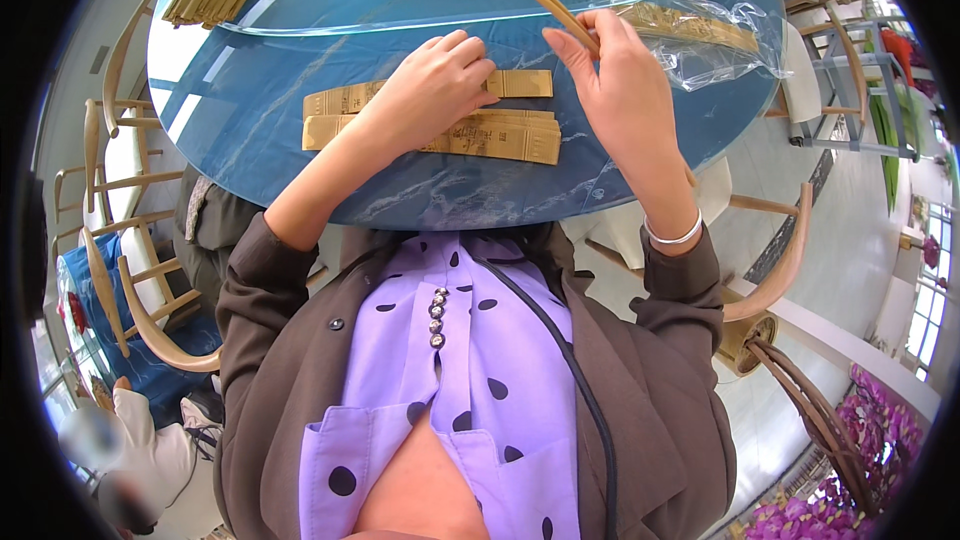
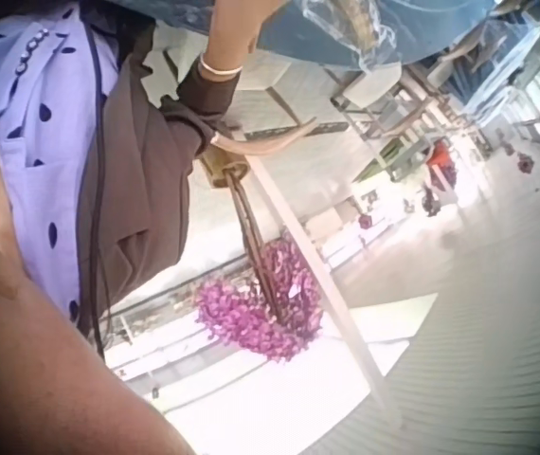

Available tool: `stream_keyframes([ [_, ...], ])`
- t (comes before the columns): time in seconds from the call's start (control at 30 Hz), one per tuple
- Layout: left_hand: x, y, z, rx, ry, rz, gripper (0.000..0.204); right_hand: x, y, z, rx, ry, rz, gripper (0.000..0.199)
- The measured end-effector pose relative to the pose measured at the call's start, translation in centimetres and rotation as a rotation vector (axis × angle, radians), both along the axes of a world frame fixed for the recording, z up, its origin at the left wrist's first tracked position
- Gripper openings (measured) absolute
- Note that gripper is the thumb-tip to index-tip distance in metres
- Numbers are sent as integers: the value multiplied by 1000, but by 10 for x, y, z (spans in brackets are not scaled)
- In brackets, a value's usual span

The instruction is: The person repeatedly picks up thin bamboo strips and wider patterned bamboo pieces from a glass table, aligns them, and places them back down. The process is repeated multiple times without a visible final assembly or destination.

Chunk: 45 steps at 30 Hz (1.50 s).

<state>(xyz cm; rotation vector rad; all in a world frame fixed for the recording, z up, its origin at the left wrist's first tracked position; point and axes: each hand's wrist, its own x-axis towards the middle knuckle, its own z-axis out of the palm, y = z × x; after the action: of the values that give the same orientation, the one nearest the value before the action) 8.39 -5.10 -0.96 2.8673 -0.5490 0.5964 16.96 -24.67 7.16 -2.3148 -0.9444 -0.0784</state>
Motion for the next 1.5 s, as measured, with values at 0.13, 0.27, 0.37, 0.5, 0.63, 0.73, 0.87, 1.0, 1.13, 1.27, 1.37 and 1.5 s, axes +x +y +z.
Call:
stream_keyframes([
  [0.13,1,2,-2,-80,-53,-33,24,8,-24,-27,-35,487,-6,35],
  [0.27,-4,2,5,-139,18,-23,27,15,-26,-41,-38,569,-6,30],
  [0.37,-6,3,5,-164,7,-30,26,24,-25,-51,-31,659,35,28],
  [0.5,-7,3,7,-189,1,-28,27,29,-24,-57,33,657,103,26],
  [0.63,-7,-1,6,-204,-83,-19,35,22,-22,-45,122,757,135,23],
  [0.73,-5,-9,13,-291,-107,-45,39,9,-18,-31,186,829,154,22],
  [0.87,-8,-10,13,-370,83,-83,40,3,-17,-24,225,880,193,21],
  [1.0,-11,-10,17,-367,75,-91,39,1,-13,-21,174,888,199,21],
  [1.13,-16,-9,19,-397,15,-113,38,3,-17,-20,180,964,235,20],
  [1.27,-19,-8,28,-442,152,-136,30,1,-19,-12,206,1048,268,19],
  [1.37,-18,-5,24,-616,183,-205,22,2,-19,-6,185,1080,292,20],
  [1.5,-16,-6,16,-851,218,-260,20,1,-18,-6,164,1048,327,20],
])
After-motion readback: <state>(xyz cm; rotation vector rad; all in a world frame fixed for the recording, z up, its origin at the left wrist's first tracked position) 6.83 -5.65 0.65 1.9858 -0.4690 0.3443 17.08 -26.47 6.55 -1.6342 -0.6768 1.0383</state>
